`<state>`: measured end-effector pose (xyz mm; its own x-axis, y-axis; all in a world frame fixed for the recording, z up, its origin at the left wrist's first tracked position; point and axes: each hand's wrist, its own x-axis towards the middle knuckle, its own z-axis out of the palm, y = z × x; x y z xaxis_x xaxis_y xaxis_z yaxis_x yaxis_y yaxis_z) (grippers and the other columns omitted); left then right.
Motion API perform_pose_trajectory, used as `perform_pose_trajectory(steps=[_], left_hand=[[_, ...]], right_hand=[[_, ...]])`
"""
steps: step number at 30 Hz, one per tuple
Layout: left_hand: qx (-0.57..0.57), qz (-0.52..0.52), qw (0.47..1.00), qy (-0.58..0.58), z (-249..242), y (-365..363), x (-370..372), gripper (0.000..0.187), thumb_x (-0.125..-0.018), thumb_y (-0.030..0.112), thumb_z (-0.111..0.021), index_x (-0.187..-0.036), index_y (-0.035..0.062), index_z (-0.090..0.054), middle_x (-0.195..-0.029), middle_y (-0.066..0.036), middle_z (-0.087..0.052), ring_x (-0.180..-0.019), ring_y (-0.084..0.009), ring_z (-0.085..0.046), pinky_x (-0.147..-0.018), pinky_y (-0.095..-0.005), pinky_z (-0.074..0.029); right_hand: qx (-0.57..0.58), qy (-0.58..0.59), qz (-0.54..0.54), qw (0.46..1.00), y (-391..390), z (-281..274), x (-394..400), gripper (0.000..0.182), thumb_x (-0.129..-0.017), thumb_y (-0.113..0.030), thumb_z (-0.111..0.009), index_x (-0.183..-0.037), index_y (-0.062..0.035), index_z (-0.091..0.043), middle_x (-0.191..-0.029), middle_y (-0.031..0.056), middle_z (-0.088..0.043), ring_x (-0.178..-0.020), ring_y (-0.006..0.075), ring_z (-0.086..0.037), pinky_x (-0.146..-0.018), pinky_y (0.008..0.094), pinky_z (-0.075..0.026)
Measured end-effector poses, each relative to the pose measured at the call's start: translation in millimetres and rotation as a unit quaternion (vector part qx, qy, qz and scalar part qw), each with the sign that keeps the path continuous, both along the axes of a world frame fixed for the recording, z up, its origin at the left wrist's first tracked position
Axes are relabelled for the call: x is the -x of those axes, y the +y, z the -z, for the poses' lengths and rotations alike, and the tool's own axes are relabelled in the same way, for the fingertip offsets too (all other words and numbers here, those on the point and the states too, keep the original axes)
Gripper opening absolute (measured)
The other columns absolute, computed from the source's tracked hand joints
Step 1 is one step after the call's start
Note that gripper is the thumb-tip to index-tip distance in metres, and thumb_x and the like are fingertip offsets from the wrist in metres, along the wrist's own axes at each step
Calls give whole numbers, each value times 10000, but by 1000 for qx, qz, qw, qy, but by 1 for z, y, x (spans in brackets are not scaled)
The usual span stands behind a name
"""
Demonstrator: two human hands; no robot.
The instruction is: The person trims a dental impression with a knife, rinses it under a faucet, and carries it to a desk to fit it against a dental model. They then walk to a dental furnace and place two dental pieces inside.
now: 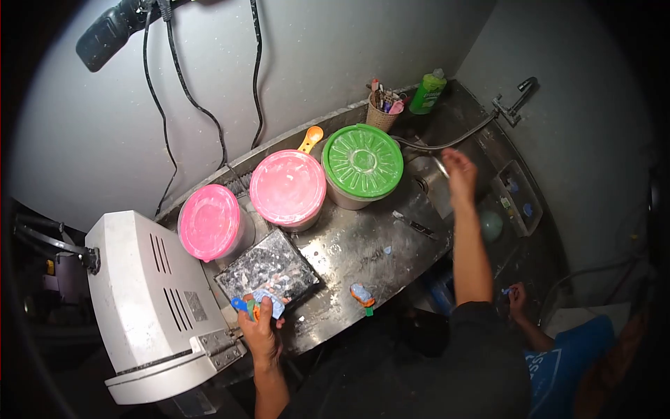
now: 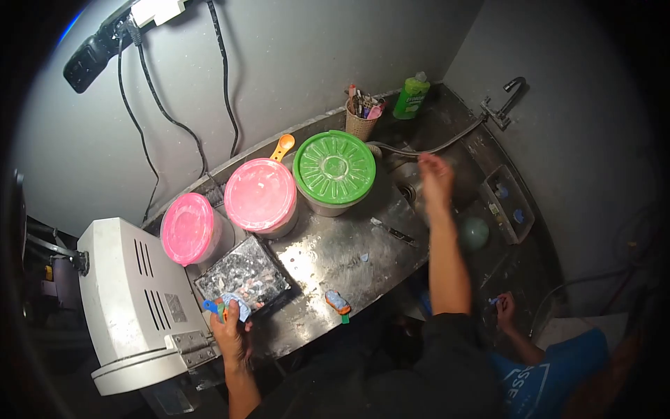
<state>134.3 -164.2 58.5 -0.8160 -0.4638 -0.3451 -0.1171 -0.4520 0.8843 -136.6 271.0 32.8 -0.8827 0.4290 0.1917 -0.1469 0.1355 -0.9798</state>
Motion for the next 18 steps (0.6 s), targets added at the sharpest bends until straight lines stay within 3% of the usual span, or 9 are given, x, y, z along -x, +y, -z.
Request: perform_pose_trajectory(steps=[3,5,8,9,11,12,13,16,18], left_hand=[[-2,-32,999,-23,3,-9,1,254,-932,202,-668,-1087,78,-510,-798,11,-532,-565,-76,-512,-415,-204,-395],[-7,-84,996,-12,18,-15,-2,216,-947,219,-646,-1055,79,-521,-795,11,-529,-561,-67,-501,-415,-198,-389],[2,-157,987,-46,27,-17,0,203,-972,274,-594,-996,82,-531,-722,5,-529,-478,-70,-454,-384,-193,-325],[-17,-103,993,-52,11,-20,4,178,-997,261,-553,-989,84,-564,-733,-15,-530,-527,-90,-459,-438,-194,-352],[-24,-146,986,-80,4,-16,11,174,-1007,226,-526,-927,75,-560,-684,-10,-521,-491,-100,-433,-404,-207,-316],[-12,-131,990,-57,9,-18,10,185,-1008,248,-522,-939,84,-573,-686,-8,-520,-490,-100,-429,-446,-222,-346],[-23,-139,988,-61,13,-20,7,201,-1008,271,-521,-944,89,-578,-679,-9,-516,-492,-102,-428,-482,-235,-365],[-68,-169,980,-83,9,-16,12,243,-1007,326,-516,-938,106,-591,-648,-5,-496,-504,-100,-423,-580,-268,-400],[-81,-163,981,-68,8,-14,14,246,-1006,334,-519,-932,112,-594,-646,0,-492,-528,-98,-424,-580,-265,-393]], right_hand=[[-110,-42,106,987,126,8,94,392,-823,53,-532,-1189,-29,-647,-1155,83,-667,-1093,199,-611,-980,313,-443],[-267,-90,153,947,194,6,140,477,-799,-6,-523,-1266,-43,-614,-1243,132,-642,-1177,248,-592,-1021,336,-437],[-376,-94,172,906,297,18,202,509,-791,-75,-570,-1299,-62,-598,-1307,148,-612,-1235,291,-563,-1047,358,-425],[-411,-140,190,881,311,7,216,570,-777,-113,-594,-1344,-75,-564,-1359,147,-578,-1275,319,-531,-1068,373,-408],[-453,-89,227,858,332,-1,240,603,-773,-110,-593,-1372,-80,-536,-1355,169,-574,-1269,321,-534,-1062,378,-415],[-474,-65,244,844,344,-4,252,620,-771,-108,-592,-1386,-82,-523,-1353,180,-572,-1266,322,-536,-1058,380,-419],[-414,-77,245,873,358,-6,266,657,-775,-96,-567,-1426,-89,-478,-1355,210,-560,-1262,321,-539,-1056,392,-418],[-399,-44,214,890,373,-15,284,684,-768,-65,-536,-1447,-85,-452,-1365,242,-540,-1276,309,-528,-1063,393,-403],[-317,-131,172,923,353,-31,281,699,-765,-37,-507,-1459,-83,-437,-1389,229,-526,-1300,297,-507,-1073,383,-384]])
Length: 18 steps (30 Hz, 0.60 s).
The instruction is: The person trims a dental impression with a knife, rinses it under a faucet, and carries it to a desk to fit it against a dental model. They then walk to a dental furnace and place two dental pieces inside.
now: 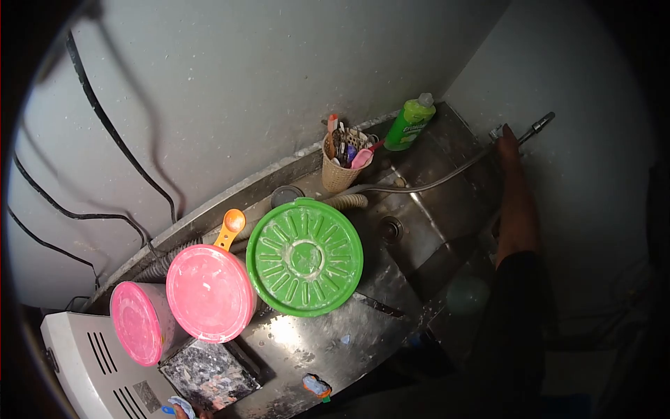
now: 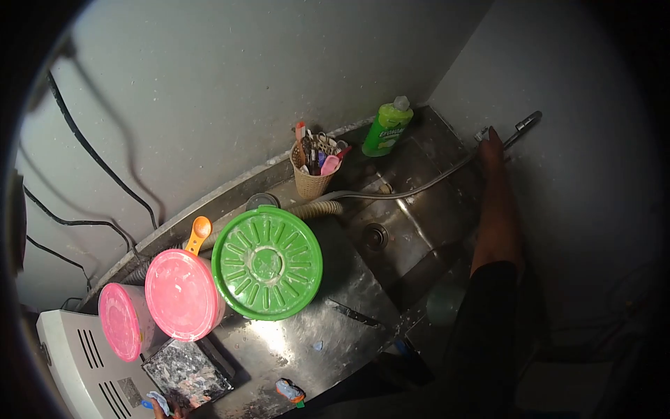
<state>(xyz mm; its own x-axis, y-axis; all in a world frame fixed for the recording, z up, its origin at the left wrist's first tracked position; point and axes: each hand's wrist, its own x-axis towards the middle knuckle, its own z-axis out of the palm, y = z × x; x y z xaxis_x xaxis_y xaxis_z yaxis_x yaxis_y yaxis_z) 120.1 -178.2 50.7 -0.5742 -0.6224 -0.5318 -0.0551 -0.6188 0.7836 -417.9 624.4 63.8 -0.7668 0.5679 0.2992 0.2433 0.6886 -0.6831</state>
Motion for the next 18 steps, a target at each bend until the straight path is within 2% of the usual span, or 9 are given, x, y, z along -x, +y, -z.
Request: perform_pose_trajectory(steps=[1,4,10,12,13,14,15,16,18], left_hand=[[8,-2,1000,-9,0,1,0,248,-1008,335,-516,-931,113,-594,-652,-1,-496,-536,-98,-425,-578,-265,-391],[8,7,1000,-9,-10,6,5,247,-1011,317,-504,-947,98,-599,-695,-25,-525,-545,-114,-433,-569,-264,-385],[-28,-14,999,-7,8,0,-8,222,-1007,272,-501,-985,69,-589,-705,-39,-520,-550,-142,-438,-541,-266,-374],[15,9,1000,21,31,-11,-21,238,-989,311,-538,-953,76,-546,-713,-9,-543,-465,-78,-442,-429,-210,-363],[42,-16,999,-11,21,3,-15,275,-998,334,-497,-928,76,-562,-695,-21,-550,-450,-94,-427,-500,-242,-415],[-2,27,999,22,23,-4,-20,239,-993,299,-516,-928,76,-573,-690,-15,-556,-448,-95,-424,-546,-267,-432],[2,16,1000,24,18,-1,-16,140,-970,180,-560,-992,42,-572,-725,-40,-588,-460,-125,-482,-467,-266,-442],[10,9,1000,19,15,2,-14,116,-966,149,-564,-997,37,-569,-746,-40,-593,-497,-116,-499,-462,-248,-427],[47,43,998,-7,7,2,-10,134,-951,141,-619,-1012,44,-549,-732,-33,-575,-512,-103,-519,-442,-226,-405]], right_hand=[[54,-39,-3,998,-16,-9,-4,706,-763,-23,-493,-1464,-81,-430,-1402,222,-519,-1313,291,-497,-1078,377,-375],[-94,-7,-3,996,-2,10,4,709,-762,8,-462,-1466,-71,-425,-1389,202,-537,-1295,281,-509,-1064,353,-380],[114,-11,9,993,-52,-11,-23,637,-815,-31,-479,-1450,-61,-445,-1285,205,-598,-1138,300,-594,-982,354,-446],[-98,28,-38,994,48,43,17,577,-851,-72,-498,-1427,-59,-475,-1205,195,-634,-995,305,-633,-893,390,-491],[-166,-26,-34,985,36,35,11,431,-915,-79,-474,-1333,-24,-561,-911,85,-626,-778,137,-540,-751,316,-455],[-448,-18,-94,889,152,88,63,434,-892,-128,-527,-1316,-48,-565,-1054,173,-660,-877,292,-630,-820,394,-510],[-107,-59,-182,976,165,86,75,418,-926,-148,-524,-1334,-57,-545,-990,127,-641,-823,227,-600,-774,357,-508],[234,-50,-148,960,158,75,78,404,-961,-169,-522,-1352,-67,-526,-925,80,-622,-769,162,-570,-728,319,-506],[106,101,-38,988,75,44,60,475,-909,-154,-598,-1369,-61,-527,-959,91,-630,-747,176,-583,-640,290,-508]])
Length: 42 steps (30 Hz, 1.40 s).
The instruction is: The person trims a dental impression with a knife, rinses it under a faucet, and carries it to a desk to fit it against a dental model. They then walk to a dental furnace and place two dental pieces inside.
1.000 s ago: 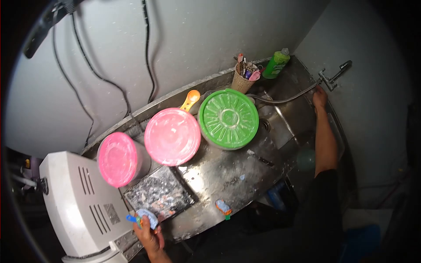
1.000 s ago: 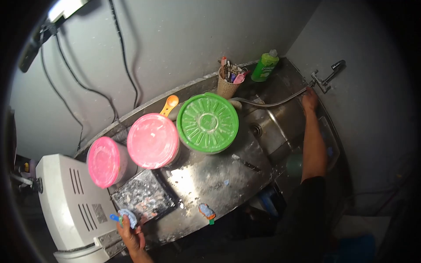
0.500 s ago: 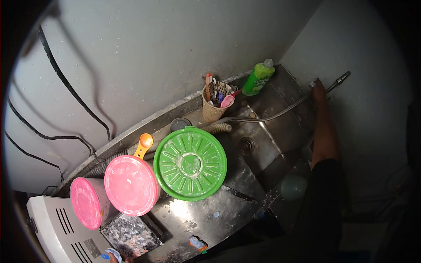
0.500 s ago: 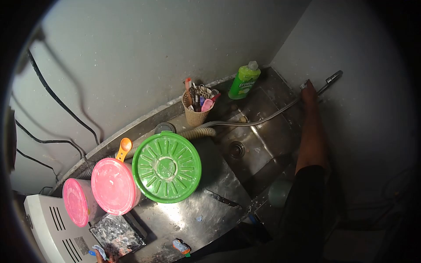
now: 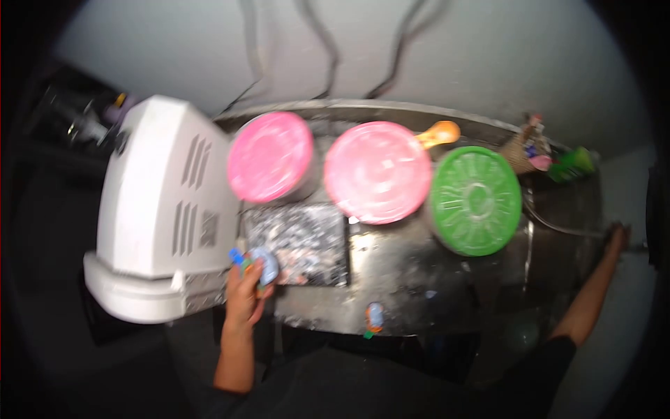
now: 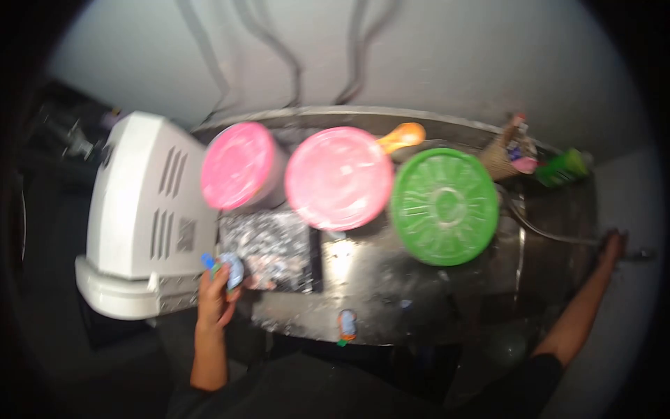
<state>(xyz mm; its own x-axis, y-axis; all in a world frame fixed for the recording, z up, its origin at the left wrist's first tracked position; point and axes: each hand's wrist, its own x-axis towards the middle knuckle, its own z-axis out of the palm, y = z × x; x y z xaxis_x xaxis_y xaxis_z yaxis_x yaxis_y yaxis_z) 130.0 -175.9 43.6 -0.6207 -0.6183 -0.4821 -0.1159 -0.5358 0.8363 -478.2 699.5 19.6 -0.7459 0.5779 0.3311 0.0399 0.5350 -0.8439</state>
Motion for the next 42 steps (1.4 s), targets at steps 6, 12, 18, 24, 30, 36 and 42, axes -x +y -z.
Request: perform_pose_trajectory(steps=[6,12,18,24,30,36,42], left_hand=[[21,43,999,20,13,-10,-11,237,-914,145,-700,-1018,59,-505,-702,-25,-583,-500,-99,-561,-420,-211,-395],[14,122,990,62,24,-19,4,276,-887,192,-744,-996,38,-542,-680,-4,-586,-509,-63,-551,-432,-182,-400],[8,112,991,69,42,-18,5,339,-1003,363,-537,-1024,28,-586,-746,-28,-591,-556,-91,-547,-464,-224,-437],[369,101,923,49,30,-17,11,335,-1023,224,-445,-1045,-61,-620,-928,-227,-625,-880,-365,-624,-762,-435,-474],[501,115,858,18,44,-15,36,395,-974,211,-561,-1233,-83,-515,-996,-256,-614,-879,-389,-607,-779,-460,-474],[685,132,708,-109,13,2,5,642,-909,202,-634,-1403,-106,-363,-1303,-273,-457,-1126,-404,-481,-948,-473,-392],[385,437,795,168,-8,-48,-145,297,-926,96,-635,-1216,32,-633,-952,-120,-631,-858,-259,-640,-760,-352,-500]], right_hand=[[150,325,-134,924,-426,-99,-262,172,-835,72,-595,-1006,66,-613,-979,142,-663,-857,194,-631,-784,263,-506],[60,-119,-678,723,-727,-61,-504,439,-885,-135,-703,-1298,-31,-596,-1169,141,-626,-1025,224,-624,-749,293,-537],[263,-232,-567,746,-777,-1,-545,376,-962,-65,-603,-1328,8,-563,-982,54,-673,-780,74,-588,-694,220,-492],[336,-196,-467,794,-754,0,-528,313,-940,-11,-598,-1241,51,-545,-1001,84,-648,-814,104,-625,-748,235,-515],[386,-163,-470,777,-739,-11,-526,276,-891,42,-629,-1136,16,-505,-1023,83,-612,-897,105,-623,-791,215,-508],[396,-149,-508,750,-729,-19,-537,345,-892,45,-625,-1227,24,-548,-1100,76,-621,-972,123,-623,-878,245,-506],[488,-190,-503,688,-744,-68,-591,369,-952,-51,-515,-1306,46,-476,-1049,155,-594,-875,247,-661,-674,348,-582]])
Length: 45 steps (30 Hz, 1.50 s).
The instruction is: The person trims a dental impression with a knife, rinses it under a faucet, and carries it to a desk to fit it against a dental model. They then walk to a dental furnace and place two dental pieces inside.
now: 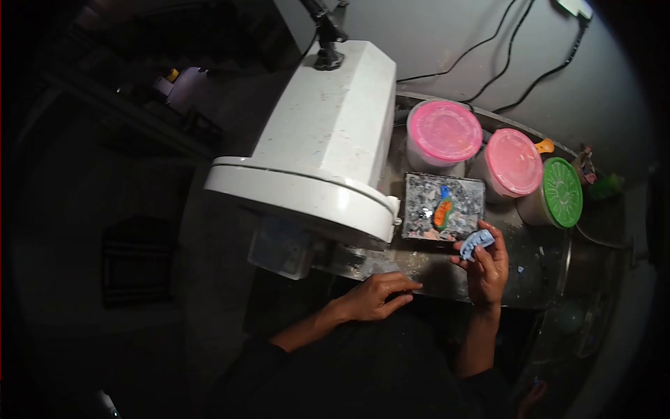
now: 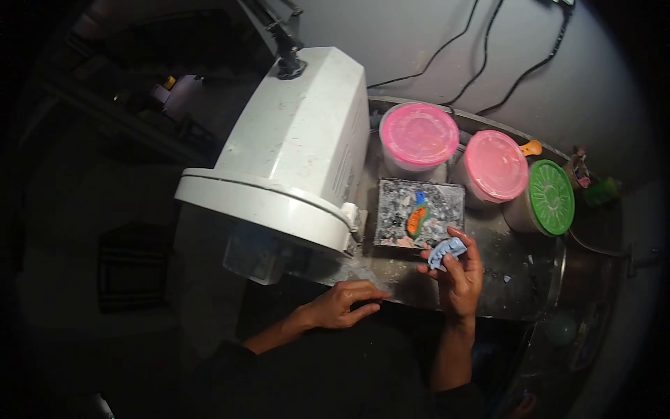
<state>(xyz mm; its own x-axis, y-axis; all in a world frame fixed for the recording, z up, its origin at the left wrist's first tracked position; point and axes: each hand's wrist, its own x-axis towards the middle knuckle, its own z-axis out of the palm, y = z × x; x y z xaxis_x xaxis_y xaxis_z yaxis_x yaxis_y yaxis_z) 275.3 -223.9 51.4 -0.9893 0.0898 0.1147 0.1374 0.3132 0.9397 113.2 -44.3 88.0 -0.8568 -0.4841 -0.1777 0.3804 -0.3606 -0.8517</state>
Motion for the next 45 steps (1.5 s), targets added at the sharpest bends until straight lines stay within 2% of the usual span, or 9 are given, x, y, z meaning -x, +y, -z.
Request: perform_pose_trajectory(steps=[4,8,11,13,16,20,26,29,45], left_hand=[[11,-52,955,-293,8,-99,-129,340,-1027,275,-464,-957,14,-671,-757,-81,-614,-742,-166,-604,-684,-315,-476],[68,-168,860,-477,-4,-211,-216,392,-983,344,-514,-902,-11,-660,-823,-146,-665,-788,-211,-633,-747,-347,-494],[-47,-329,894,-301,47,-302,-207,359,-1001,335,-501,-993,3,-638,-935,-69,-667,-853,-181,-616,-759,-335,-488],[-345,-337,873,-75,81,-341,-161,304,-1007,299,-513,-1043,21,-629,-955,-37,-657,-864,-147,-612,-758,-308,-489],[-420,-419,805,-15,71,-335,-56,252,-999,259,-541,-1034,28,-636,-938,-36,-651,-843,-113,-610,-726,-276,-492],[-426,-314,847,-50,74,-322,2,237,-993,256,-552,-1012,34,-632,-915,-28,-638,-822,-108,-598,-712,-274,-484],[-414,-250,871,-82,79,-320,14,217,-983,252,-567,-979,43,-625,-879,-17,-619,-791,-102,-580,-691,-271,-471],[-406,-236,879,-91,79,-320,17,209,-978,250,-575,-963,47,-622,-861,-11,-609,-775,-98,-571,-681,-270,-465],[-376,-213,897,-98,69,-325,23,186,-952,238,-616,-874,70,-604,-765,20,-557,-692,-81,-524,-625,-262,-432]], right_hand=[[-24,20,-64,997,-10,-15,-53,493,-778,-16,-452,-1262,63,-504,-958,139,-551,-773,222,-632,-550,271,-501],[-167,-40,-165,971,-58,-70,-124,485,-770,6,-571,-1253,37,-535,-1072,123,-585,-965,197,-613,-814,266,-479],[-255,293,-274,880,-108,-61,-152,562,-847,-28,-696,-1346,47,-446,-1315,242,-541,-1235,364,-542,-1001,379,-441],[-288,334,-249,862,-142,-51,-172,579,-810,-19,-723,-1322,37,-459,-1215,225,-585,-1067,370,-619,-854,374,-514],[-311,405,-153,846,-182,-19,-192,518,-755,-14,-772,-1226,-7,-555,-1077,180,-638,-901,331,-665,-729,361,-540],[-347,512,2,786,-221,-7,-200,398,-706,-28,-817,-1077,-48,-676,-965,131,-654,-775,281,-671,-667,349,-549],[-410,561,22,719,-235,-5,-203,316,-713,-56,-813,-1012,-70,-711,-987,107,-601,-821,248,-627,-644,331,-534],[-410,458,25,788,-231,-10,-209,319,-700,-61,-818,-1001,-98,-719,-948,85,-571,-816,235,-608,-639,328,-513],[-413,526,29,743,-239,0,-201,186,-756,-38,-724,-932,-95,-744,-818,59,-680,-661,220,-619,-560,331,-503]])
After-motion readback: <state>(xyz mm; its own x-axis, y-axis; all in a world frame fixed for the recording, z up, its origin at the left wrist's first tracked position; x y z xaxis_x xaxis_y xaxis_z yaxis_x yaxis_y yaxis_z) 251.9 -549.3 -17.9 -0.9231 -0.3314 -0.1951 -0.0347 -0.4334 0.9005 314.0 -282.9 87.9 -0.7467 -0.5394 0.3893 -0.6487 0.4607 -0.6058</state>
